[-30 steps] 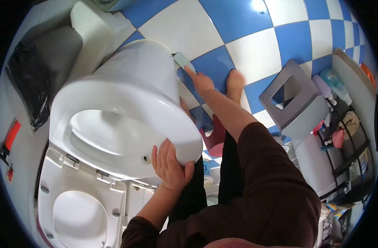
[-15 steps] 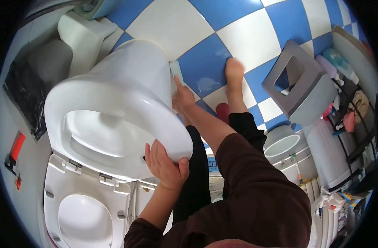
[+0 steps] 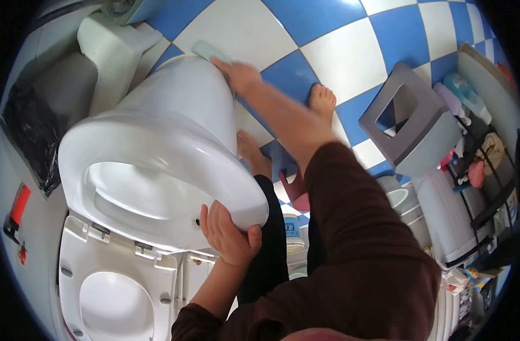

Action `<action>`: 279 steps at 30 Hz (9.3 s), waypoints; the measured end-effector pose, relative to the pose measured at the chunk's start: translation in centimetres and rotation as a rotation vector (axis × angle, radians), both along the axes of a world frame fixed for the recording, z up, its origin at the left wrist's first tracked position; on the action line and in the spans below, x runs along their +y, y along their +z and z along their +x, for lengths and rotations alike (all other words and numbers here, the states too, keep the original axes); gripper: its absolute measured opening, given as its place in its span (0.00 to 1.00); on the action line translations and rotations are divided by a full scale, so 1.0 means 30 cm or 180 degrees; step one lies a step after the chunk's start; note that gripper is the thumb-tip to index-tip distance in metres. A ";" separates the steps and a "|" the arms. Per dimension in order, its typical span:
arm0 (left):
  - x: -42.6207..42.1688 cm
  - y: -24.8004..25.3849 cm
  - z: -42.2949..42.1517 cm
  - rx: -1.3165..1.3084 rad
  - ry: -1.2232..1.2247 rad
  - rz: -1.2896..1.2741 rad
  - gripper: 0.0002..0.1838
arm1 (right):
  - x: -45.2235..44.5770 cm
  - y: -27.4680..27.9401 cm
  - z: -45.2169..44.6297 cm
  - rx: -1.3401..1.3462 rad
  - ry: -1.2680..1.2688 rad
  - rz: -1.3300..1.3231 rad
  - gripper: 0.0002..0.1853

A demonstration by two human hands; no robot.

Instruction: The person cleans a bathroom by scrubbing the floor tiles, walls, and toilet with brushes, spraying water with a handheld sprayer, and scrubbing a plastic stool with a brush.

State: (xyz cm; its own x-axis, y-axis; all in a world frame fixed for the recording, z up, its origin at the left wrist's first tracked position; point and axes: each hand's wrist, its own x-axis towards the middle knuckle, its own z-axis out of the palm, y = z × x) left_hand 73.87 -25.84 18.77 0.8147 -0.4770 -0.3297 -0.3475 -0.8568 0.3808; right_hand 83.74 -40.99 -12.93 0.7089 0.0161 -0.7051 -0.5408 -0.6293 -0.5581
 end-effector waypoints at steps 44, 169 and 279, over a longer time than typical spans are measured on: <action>0.002 -0.016 -0.039 -0.0424 -0.0173 0.0134 0.33 | -0.151 0.652 -0.298 -0.0148 -0.1237 0.2086 0.25; -1.566 0.230 0.692 0.0934 0.0525 -0.1811 0.30 | -1.108 0.884 0.001 -0.0580 -0.0472 0.1112 0.27; -0.902 0.181 0.407 0.0813 0.4127 -0.2303 0.28 | -0.726 1.475 0.275 0.2184 0.1814 -0.0284 0.16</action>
